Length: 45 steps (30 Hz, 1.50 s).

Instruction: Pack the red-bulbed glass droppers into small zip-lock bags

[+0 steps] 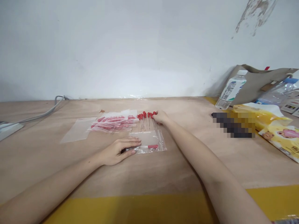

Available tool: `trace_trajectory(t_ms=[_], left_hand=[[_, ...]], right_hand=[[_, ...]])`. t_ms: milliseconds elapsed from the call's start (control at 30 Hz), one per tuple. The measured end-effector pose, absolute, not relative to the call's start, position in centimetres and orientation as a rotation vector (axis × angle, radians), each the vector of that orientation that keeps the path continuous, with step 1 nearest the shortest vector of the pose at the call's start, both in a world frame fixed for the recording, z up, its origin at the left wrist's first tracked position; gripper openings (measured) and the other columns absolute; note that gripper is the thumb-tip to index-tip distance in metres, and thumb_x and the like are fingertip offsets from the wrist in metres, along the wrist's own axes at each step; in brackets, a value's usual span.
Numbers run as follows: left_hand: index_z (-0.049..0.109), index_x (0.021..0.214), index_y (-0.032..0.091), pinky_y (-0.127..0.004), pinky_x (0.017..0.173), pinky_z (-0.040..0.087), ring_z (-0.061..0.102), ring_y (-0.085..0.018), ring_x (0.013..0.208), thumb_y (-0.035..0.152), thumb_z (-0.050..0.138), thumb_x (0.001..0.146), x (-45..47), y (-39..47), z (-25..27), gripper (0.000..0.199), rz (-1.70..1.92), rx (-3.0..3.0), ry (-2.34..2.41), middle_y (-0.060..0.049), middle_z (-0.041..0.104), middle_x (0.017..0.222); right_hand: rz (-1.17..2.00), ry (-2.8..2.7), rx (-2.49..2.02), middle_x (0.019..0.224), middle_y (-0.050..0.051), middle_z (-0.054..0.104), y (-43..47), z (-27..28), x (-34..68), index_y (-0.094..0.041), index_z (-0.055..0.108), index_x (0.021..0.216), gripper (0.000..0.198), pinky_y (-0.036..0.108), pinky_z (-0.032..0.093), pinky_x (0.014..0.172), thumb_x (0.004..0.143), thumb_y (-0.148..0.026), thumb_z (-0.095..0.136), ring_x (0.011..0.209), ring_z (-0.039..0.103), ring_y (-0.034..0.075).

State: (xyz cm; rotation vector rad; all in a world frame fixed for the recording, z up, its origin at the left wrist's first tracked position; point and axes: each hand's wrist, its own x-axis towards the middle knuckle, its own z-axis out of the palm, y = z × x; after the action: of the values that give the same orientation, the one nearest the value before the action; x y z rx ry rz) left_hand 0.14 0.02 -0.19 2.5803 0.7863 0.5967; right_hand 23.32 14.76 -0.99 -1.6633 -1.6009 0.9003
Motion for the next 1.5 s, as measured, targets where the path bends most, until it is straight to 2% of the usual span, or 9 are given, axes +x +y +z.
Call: trace_trajectory(t_ms=[133, 333, 500, 633, 767, 1000, 1200, 1367, 1500], left_hand=[[0.053, 0.122, 0.022, -0.037, 0.100, 0.039, 0.050, -0.020, 0.116, 0.029, 0.048, 0.089, 0.1, 0.1, -0.3, 0.034, 0.598, 2.584, 0.796, -0.006, 0.053, 0.126], [0.052, 0.124, 0.023, -0.037, 0.101, 0.038, 0.049, -0.019, 0.117, 0.028, 0.047, 0.089, 0.1, 0.2, -0.4, 0.035, 0.594, 2.595, 0.788, -0.005, 0.052, 0.127], [0.052, 0.123, 0.023, -0.037, 0.101, 0.038, 0.049, -0.019, 0.117, 0.027, 0.048, 0.089, 0.0, 0.2, -0.4, 0.035, 0.601, 2.595, 0.795, -0.005, 0.053, 0.127], [0.053, 0.123, 0.023, -0.037, 0.101, 0.038, 0.049, -0.019, 0.117, 0.028, 0.048, 0.089, 0.0, 0.2, -0.4, 0.034, 0.597, 2.591, 0.784, -0.005, 0.053, 0.126], [0.052, 0.124, 0.023, -0.039, 0.103, 0.037, 0.047, -0.019, 0.119, 0.029, 0.046, 0.090, 0.1, 0.2, -0.3, 0.035, 0.581, 2.601, 0.784, -0.005, 0.051, 0.128], [0.043, 0.130, 0.022, -0.037, 0.100, 0.039, 0.049, -0.019, 0.117, 0.027, 0.047, 0.089, 0.2, -0.1, 0.0, 0.042, 0.583, 2.603, 0.818, -0.005, 0.052, 0.128], [0.042, 0.131, 0.023, -0.036, 0.100, 0.039, 0.048, -0.019, 0.117, 0.028, 0.047, 0.089, 0.2, -0.1, 0.0, 0.043, 0.569, 2.611, 0.845, -0.004, 0.050, 0.129], [0.041, 0.132, 0.024, -0.036, 0.101, 0.038, 0.047, -0.019, 0.119, 0.029, 0.046, 0.089, 0.2, -0.1, 0.0, 0.044, 0.551, 2.614, 0.835, -0.004, 0.049, 0.131], [0.040, 0.132, 0.026, -0.039, 0.104, 0.032, 0.038, -0.021, 0.126, 0.032, 0.047, 0.089, 0.1, 0.0, -0.1, 0.044, 0.537, 2.619, 0.875, -0.005, 0.035, 0.140]], right_hand=[[1.040, -1.463, -1.534, 0.050, -0.004, 0.046, 13.7, -1.1, 24.0, -0.014, 0.052, 0.082, 0.014, 0.019, 0.026, 0.034, 0.070, -0.018, 0.059, 0.034, 0.035, 0.005], [0.975, -1.210, -1.359, 0.057, -0.008, 0.043, 11.2, -1.5, 25.5, -0.020, 0.036, 0.098, 0.025, 0.016, 0.028, 0.033, 0.075, -0.016, 0.045, 0.035, 0.037, 0.004], [0.823, -0.885, -1.196, 0.058, -0.011, 0.042, 7.7, -2.4, 28.1, -0.025, 0.029, 0.094, 0.030, 0.016, 0.028, 0.029, 0.071, -0.020, 0.047, 0.033, 0.039, 0.006], [0.886, -0.872, -1.106, 0.061, -0.011, 0.046, 4.6, -2.7, 28.9, -0.025, 0.030, 0.093, 0.037, 0.018, 0.038, 0.032, 0.066, -0.022, 0.056, 0.038, 0.048, 0.008], [0.983, -0.914, -1.026, 0.066, -0.008, 0.051, 2.6, -2.8, 28.0, -0.025, 0.032, 0.094, 0.037, 0.025, 0.049, 0.044, 0.070, -0.032, 0.059, 0.047, 0.057, 0.011], [1.364, -1.188, -1.050, 0.076, 0.001, 0.061, 1.5, -2.1, 28.3, -0.019, 0.049, 0.084, 0.032, 0.030, 0.050, 0.068, 0.068, -0.039, 0.066, 0.068, 0.061, 0.012], [1.374, -1.669, -1.362, 0.061, -0.003, 0.057, 1.6, -0.9, 30.6, -0.014, 0.063, 0.087, 0.038, 0.020, 0.032, 0.045, 0.061, -0.042, 0.070, 0.048, 0.043, 0.005], [1.184, -1.815, -1.247, 0.063, -0.001, 0.058, 1.7, -1.2, 29.5, -0.015, 0.067, 0.087, 0.039, 0.022, 0.034, 0.050, 0.063, -0.045, 0.067, 0.053, 0.045, 0.008], [1.102, -1.883, -1.208, 0.056, -0.002, 0.053, 1.6, -1.5, 28.4, -0.013, 0.066, 0.085, 0.037, 0.022, 0.030, 0.047, 0.067, -0.046, 0.064, 0.049, 0.039, 0.007]])
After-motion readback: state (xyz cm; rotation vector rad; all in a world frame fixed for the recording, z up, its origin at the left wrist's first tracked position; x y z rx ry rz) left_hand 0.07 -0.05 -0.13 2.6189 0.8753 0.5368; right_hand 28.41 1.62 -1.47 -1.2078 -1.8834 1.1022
